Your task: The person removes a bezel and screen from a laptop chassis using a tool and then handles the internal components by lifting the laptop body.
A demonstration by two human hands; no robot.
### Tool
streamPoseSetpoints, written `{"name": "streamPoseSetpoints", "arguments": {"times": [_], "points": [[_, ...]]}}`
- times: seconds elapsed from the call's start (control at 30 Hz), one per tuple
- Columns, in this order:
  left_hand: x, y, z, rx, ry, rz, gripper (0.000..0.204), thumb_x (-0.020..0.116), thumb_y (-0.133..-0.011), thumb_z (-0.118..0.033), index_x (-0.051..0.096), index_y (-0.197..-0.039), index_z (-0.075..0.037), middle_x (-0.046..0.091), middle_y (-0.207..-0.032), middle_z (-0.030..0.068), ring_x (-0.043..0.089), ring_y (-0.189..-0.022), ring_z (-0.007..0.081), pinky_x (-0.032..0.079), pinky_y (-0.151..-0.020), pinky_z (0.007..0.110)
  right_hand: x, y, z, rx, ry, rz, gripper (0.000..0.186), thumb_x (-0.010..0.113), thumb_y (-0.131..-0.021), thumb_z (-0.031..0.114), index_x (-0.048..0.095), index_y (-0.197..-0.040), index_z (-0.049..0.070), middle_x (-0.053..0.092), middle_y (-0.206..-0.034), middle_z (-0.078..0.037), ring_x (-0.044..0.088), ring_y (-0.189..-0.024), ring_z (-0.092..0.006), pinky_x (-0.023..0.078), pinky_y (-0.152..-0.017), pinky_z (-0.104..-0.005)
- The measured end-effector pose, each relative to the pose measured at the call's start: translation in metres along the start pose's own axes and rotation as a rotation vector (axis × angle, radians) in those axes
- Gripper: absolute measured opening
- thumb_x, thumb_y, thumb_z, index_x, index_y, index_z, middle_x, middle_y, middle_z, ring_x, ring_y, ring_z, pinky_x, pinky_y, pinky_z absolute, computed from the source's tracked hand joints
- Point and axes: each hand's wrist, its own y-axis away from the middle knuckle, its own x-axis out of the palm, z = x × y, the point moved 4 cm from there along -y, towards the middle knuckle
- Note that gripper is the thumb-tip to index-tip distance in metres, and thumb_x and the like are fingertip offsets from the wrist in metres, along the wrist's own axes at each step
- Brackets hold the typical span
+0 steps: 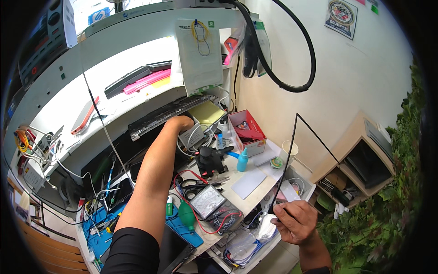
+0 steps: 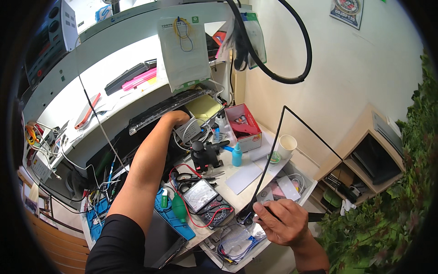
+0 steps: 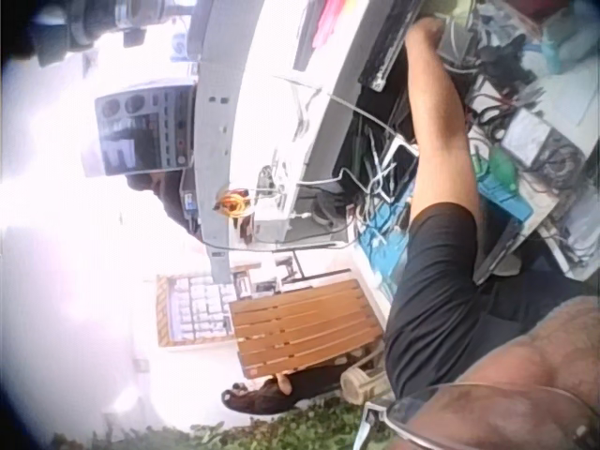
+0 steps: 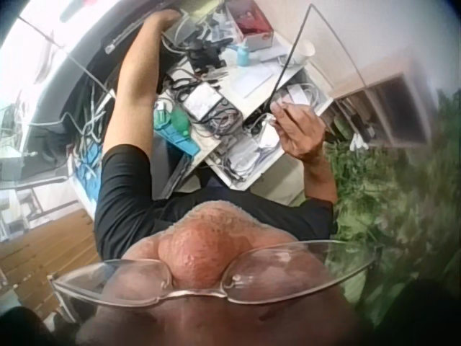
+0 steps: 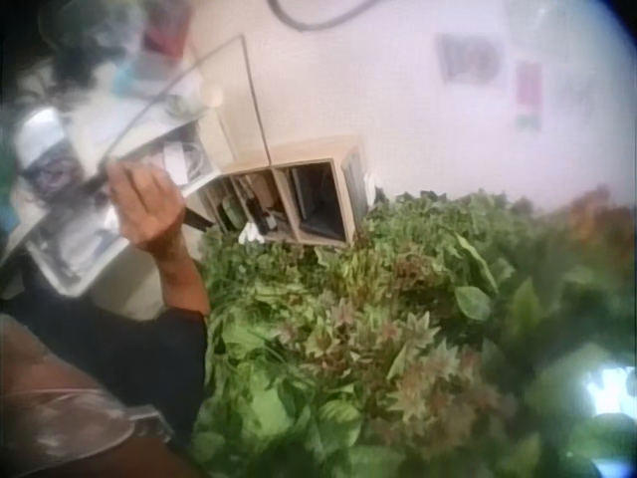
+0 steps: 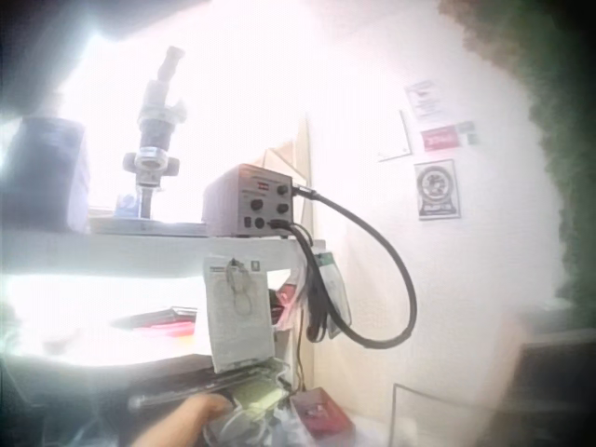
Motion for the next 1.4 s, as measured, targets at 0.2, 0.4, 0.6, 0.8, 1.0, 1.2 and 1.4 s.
{"name": "streamPoseSetpoints", "arguments": {"times": [0.2, 0.4, 0.6, 0.8, 1.0, 1.2, 1.4], "points": [[-0.007, 0.007, 0.007, -0.004, -0.071, -0.134, 0.053, 0.061, -0.09, -0.029, 0.076, -0.126, 0.006, 0.074, -0.131, 0.0287, 0.071, -0.125, 0.0396, 0.056, -0.104, 0.046, 0.001, 0.001, 0.001, 0.0, -0.013, -0.01, 0.05, 0.088, -0.085, 0.016, 0.077, -0.133, 0.011, 0.068, -0.105, -0.003, 0.067, -0.084, -0.0223, 0.057, -0.067, -0.0342], [-0.009, 0.026, -0.001, -0.004, -0.05, -0.205, 0.049, 0.057, -0.089, -0.022, 0.076, -0.121, 0.01, 0.071, -0.13, 0.0331, 0.07, -0.124, 0.0433, 0.054, -0.107, 0.047, 0.0, 0.003, 0.003, 0.008, 0.017, -0.001, 0.049, 0.089, -0.085, 0.017, 0.078, -0.132, 0.011, 0.068, -0.104, -0.003, 0.066, -0.084, -0.0225, 0.057, -0.068, -0.0343], [-0.016, 0.011, 0.019, 0.162, 0.025, -0.341, 0.052, 0.051, -0.09, -0.018, 0.072, -0.129, 0.009, 0.069, -0.132, 0.0365, 0.065, -0.131, 0.0468, 0.05, -0.114, 0.047, 0.002, 0.0, 0.006, -0.007, -0.008, 0.002, 0.049, 0.088, -0.085, 0.017, 0.078, -0.132, 0.01, 0.068, -0.104, -0.003, 0.066, -0.084, -0.0226, 0.057, -0.067, -0.0339], [-0.011, 0.031, -0.012, 0.177, -0.137, -0.138, 0.055, 0.059, -0.084, -0.004, 0.07, -0.138, 0.001, 0.07, -0.138, 0.0289, 0.067, -0.129, 0.0426, 0.054, -0.109, 0.046, 0.001, -0.001, 0.01, 0.001, -0.006, -0.001, 0.051, 0.088, -0.084, 0.016, 0.077, -0.133, 0.01, 0.068, -0.103, -0.003, 0.066, -0.084, -0.0223, 0.057, -0.067, -0.0342], [-0.013, 0.067, -0.018, 0.249, -0.384, -0.227, 0.059, 0.063, -0.083, 0.004, 0.071, -0.14, -0.007, 0.075, -0.125, 0.024, 0.071, -0.122, 0.0411, 0.059, -0.103, 0.047, -0.001, -0.002, 0.014, -0.009, 0.025, 0.029, 0.05, 0.089, -0.081, 0.015, 0.079, -0.13, 0.013, 0.067, -0.102, -0.003, 0.066, -0.085, -0.0214, 0.057, -0.067, -0.0336], [-0.01, 0.082, -0.018, 0.324, -0.347, -0.482, 0.043, 0.066, -0.083, 0.003, 0.082, -0.119, -0.015, 0.079, -0.11, 0.022, 0.076, -0.106, 0.04, 0.063, -0.094, 0.049, -0.005, -0.003, 0.02, -0.02, 0.045, 0.048, 0.049, 0.089, -0.08, 0.016, 0.081, -0.128, 0.014, 0.067, -0.102, -0.003, 0.066, -0.084, -0.0212, 0.057, -0.068, -0.0337], [-0.028, 0.102, -0.035, 0.365, -0.268, -0.658, 0.029, 0.069, -0.081, -0.008, 0.085, -0.106, -0.013, 0.079, -0.104, 0.0216, 0.077, -0.099, 0.0404, 0.064, -0.09, 0.049, -0.013, 0.001, 0.025, 0.005, 0.088, 0.07, 0.045, 0.086, -0.082, 0.014, 0.081, -0.128, 0.014, 0.068, -0.102, -0.004, 0.065, -0.084, -0.022, 0.057, -0.068, -0.0344]]}}
